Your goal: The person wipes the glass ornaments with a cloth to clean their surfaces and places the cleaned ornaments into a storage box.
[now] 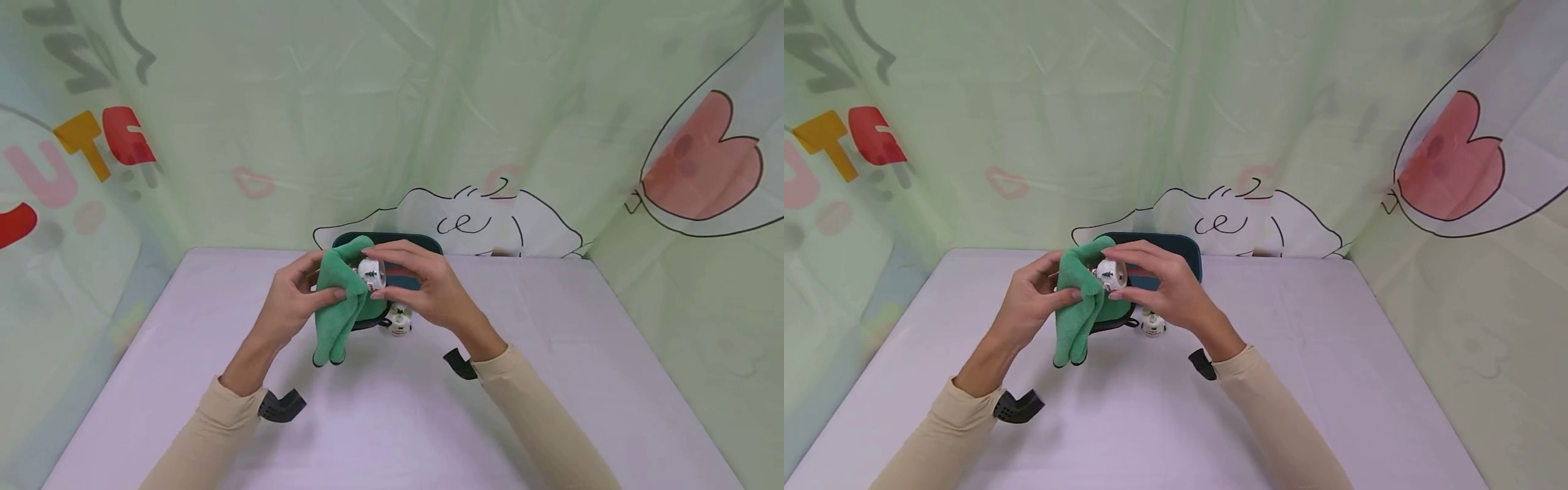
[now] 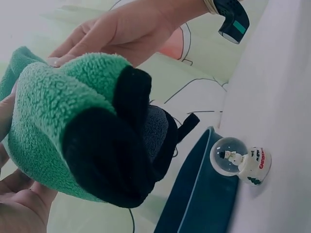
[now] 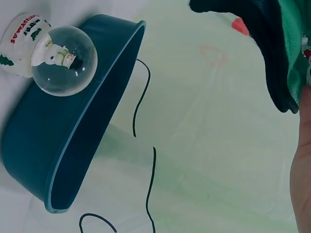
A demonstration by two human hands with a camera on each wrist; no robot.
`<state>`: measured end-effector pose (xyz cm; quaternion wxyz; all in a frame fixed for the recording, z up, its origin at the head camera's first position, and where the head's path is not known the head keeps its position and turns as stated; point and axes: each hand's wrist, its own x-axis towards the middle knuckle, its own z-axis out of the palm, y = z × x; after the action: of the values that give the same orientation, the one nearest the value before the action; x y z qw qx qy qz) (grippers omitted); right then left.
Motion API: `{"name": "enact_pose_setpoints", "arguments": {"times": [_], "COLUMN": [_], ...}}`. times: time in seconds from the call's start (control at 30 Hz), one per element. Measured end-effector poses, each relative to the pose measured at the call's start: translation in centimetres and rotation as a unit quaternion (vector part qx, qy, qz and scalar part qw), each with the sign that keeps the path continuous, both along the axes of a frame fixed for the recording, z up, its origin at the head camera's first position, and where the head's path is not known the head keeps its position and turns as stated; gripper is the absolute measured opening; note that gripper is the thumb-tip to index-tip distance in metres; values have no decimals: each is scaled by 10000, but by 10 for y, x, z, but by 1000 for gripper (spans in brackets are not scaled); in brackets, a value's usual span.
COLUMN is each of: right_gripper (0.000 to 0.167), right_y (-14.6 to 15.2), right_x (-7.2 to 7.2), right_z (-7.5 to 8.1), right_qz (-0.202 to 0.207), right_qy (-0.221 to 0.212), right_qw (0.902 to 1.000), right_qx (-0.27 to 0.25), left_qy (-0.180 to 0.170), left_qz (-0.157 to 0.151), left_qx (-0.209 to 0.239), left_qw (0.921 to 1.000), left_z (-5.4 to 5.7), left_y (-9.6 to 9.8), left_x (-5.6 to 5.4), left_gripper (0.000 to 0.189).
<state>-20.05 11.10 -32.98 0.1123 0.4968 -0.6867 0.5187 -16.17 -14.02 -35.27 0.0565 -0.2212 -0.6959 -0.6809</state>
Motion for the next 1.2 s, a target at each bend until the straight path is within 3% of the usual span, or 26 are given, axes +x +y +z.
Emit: {"name": "enact_pose_setpoints", "arguments": {"times": [0.23,0.63,0.97,1.2], "right_gripper": [55,38,33,38], "right_y": [1,0,1,-1], "right_x": [2,7,7,6], "right_z": [-1,3,2,2], "right_qz": [-111,-619,-638,-210], "right_qy": [-592,-1244,-1867,-1990], "right_qw": [9982,9903,9803,9795], "right_qx": [-14,74,-4,-218], "left_qy": [153,472,614,877], "left_qz": [-35,-72,-739,-298], "left_qx": [-22,-194,-171,-155], "left_qw": [9999,9987,9952,9956], "left_z": [-2,-3,0,-1], "left_y": [1,2,-4,-1], "left_x": [0,1,2,2], "left_gripper": [55,64,68,64]}}
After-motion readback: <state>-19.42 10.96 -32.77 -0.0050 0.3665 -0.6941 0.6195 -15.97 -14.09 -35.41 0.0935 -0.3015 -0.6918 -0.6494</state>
